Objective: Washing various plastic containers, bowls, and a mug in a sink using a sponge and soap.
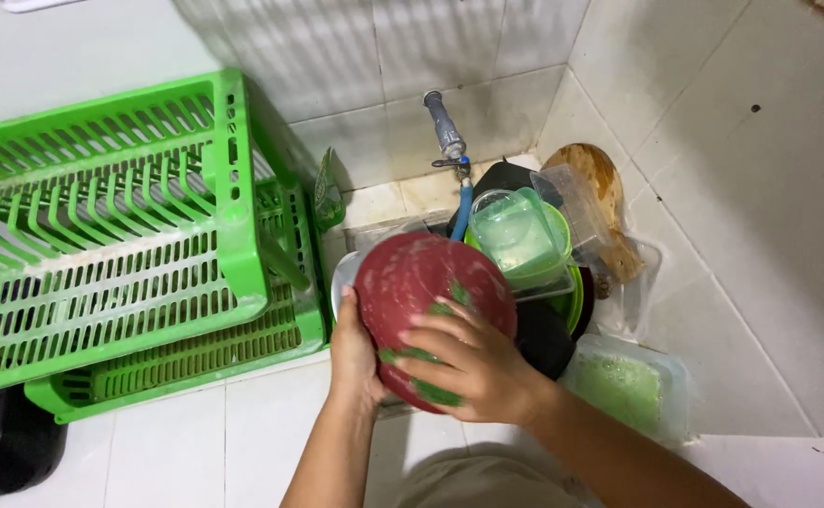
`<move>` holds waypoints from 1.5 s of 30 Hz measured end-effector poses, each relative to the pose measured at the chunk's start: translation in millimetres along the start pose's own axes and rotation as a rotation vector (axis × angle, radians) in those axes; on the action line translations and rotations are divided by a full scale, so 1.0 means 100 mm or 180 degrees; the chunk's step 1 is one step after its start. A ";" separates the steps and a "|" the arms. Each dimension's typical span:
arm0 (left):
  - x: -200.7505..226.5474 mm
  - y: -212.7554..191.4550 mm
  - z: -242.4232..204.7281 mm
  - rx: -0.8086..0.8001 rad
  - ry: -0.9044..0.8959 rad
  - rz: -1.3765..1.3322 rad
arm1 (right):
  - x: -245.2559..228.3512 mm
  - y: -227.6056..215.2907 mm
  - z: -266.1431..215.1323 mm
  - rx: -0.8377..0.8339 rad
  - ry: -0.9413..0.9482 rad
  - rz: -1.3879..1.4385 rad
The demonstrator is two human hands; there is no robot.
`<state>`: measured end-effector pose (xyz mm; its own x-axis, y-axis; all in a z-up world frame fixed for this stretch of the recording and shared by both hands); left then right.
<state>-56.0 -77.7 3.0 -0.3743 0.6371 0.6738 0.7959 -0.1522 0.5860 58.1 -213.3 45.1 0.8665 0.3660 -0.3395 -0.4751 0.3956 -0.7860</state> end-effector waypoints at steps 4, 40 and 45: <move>0.18 0.07 -0.05 -0.0171 -0.0057 -0.0110 | 0.47 0.09 -0.45 0.0973 -0.0019 0.0313; -0.03 0.25 -0.22 -0.0632 -0.0827 -0.0246 | -0.08 -0.15 0.64 -0.0239 0.1308 -0.0432; -0.19 0.09 -0.08 -0.0332 -0.0826 -0.0438 | -0.40 -0.09 0.18 -0.0053 0.0356 -0.0836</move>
<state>-45.8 -96.9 -1.2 -0.3304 0.8268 0.4553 0.6879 -0.1193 0.7159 25.0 -216.5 74.8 0.9715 0.1572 -0.1774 -0.2304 0.4502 -0.8627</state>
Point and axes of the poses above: each hand's wrist, its own z-axis towards the middle knuckle, its own y-axis out of the palm, x = y × z, the point moved 2 cm from there along z, towards the middle knuckle, and after that the axes turned 6 degrees about y, right-handed, at the moved point
